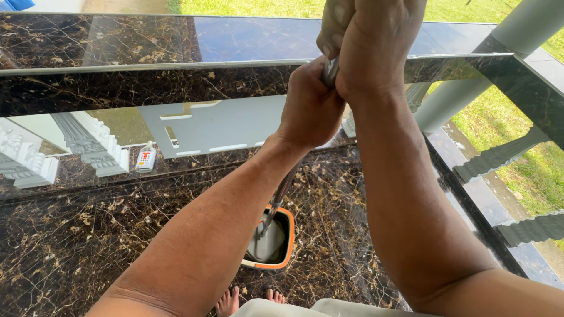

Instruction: The person mops a tiled balcony floor using a mop and a bucket of water, repeatedly dipping the mop and moving it across the surface.

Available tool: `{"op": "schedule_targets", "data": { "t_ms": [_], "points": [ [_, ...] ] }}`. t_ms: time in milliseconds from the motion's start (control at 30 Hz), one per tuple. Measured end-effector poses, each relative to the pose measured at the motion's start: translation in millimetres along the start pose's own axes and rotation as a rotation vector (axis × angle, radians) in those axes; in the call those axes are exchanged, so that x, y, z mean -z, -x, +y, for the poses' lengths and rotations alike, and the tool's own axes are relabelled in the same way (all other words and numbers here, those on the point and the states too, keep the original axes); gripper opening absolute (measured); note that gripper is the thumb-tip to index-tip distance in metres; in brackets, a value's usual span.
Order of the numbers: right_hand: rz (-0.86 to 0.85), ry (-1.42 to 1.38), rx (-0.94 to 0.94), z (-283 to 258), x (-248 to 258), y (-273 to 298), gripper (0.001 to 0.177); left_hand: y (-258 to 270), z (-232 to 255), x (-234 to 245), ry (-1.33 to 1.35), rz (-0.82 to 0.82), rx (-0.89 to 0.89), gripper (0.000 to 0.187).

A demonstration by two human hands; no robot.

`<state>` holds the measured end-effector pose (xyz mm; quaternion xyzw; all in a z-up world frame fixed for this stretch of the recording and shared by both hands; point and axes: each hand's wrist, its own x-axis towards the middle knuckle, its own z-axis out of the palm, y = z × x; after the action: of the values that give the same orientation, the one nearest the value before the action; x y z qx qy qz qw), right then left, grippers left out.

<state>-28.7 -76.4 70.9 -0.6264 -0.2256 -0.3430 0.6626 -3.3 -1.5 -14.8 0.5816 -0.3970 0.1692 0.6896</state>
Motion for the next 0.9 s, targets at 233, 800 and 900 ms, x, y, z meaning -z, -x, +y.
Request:
{"op": "schedule_targets", "data": {
  "t_ms": [233,800,900],
  "points": [
    [0.063,0.041,-0.016,45.2,-21.0,56.3,0.027,68.7,-57.0,13.7,0.071,-0.098,0.080,0.009],
    [0.169,-0.041,-0.229,41.6,-28.3,115.3,0.021,109.5,-54.1,11.4,-0.128,-0.261,0.536,0.014],
    [0.163,0.057,-0.170,20.6,-28.6,92.3,0.029,88.5,-36.3,9.5,-0.017,-0.246,0.423,0.013]
  ]
}}
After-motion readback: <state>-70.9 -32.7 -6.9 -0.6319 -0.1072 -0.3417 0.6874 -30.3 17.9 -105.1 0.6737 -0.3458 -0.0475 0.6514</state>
